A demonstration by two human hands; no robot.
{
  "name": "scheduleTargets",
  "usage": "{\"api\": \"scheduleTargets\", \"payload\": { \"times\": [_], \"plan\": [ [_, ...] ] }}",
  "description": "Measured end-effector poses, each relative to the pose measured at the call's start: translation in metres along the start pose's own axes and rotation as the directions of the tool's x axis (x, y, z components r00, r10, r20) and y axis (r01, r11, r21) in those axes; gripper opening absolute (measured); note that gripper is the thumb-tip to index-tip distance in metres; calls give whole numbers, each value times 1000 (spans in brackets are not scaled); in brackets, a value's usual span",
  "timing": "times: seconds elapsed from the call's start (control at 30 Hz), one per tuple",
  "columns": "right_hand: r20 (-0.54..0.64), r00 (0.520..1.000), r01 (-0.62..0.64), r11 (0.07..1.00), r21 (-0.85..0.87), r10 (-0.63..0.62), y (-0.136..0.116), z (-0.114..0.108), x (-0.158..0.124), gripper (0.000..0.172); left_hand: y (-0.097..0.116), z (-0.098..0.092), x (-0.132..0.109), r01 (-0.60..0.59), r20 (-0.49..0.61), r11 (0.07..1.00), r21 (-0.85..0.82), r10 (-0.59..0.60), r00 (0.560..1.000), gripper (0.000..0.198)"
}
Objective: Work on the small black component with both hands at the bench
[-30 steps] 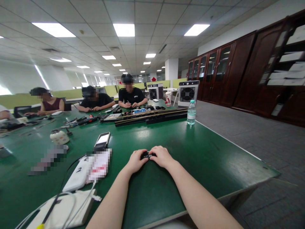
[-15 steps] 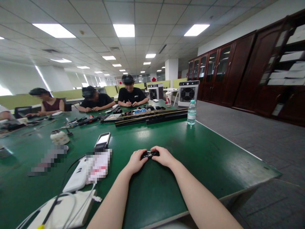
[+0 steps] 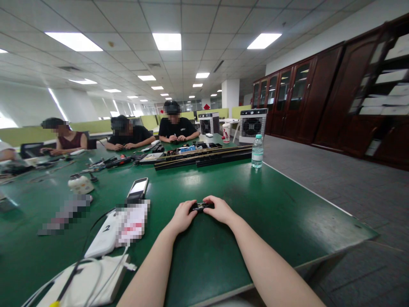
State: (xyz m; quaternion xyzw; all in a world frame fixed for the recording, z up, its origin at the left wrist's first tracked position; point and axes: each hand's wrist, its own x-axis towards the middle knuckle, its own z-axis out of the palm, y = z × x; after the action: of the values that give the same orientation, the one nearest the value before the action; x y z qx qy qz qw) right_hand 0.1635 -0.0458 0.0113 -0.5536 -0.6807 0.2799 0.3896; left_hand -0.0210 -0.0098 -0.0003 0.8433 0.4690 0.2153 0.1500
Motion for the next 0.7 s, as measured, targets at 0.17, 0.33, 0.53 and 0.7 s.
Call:
{"api": "scheduleTargets", "payload": {
  "times": [0.17, 0.33, 0.53, 0.7],
  "plan": [
    [-12, 1000, 2, 1000, 5, -2, 2, 1, 1, 34, -1, 1, 0, -8, -4, 1000, 2, 8, 1000, 40],
    [-10, 1000, -5, 1000, 4, 5, 1, 1, 0, 33, -1, 1, 1, -3, -1, 1000, 1, 3, 1000, 39],
    [-17, 1000, -5, 1000, -5, 5, 0, 1, 0, 33, 1, -1, -1, 2, 0, 1000, -14, -2, 1000, 40],
    [-15, 1000, -10, 1000, -15, 9, 0, 1, 0, 33, 1, 0, 0, 6, -11, 1000, -19, -6, 1000, 40]
  ]
}}
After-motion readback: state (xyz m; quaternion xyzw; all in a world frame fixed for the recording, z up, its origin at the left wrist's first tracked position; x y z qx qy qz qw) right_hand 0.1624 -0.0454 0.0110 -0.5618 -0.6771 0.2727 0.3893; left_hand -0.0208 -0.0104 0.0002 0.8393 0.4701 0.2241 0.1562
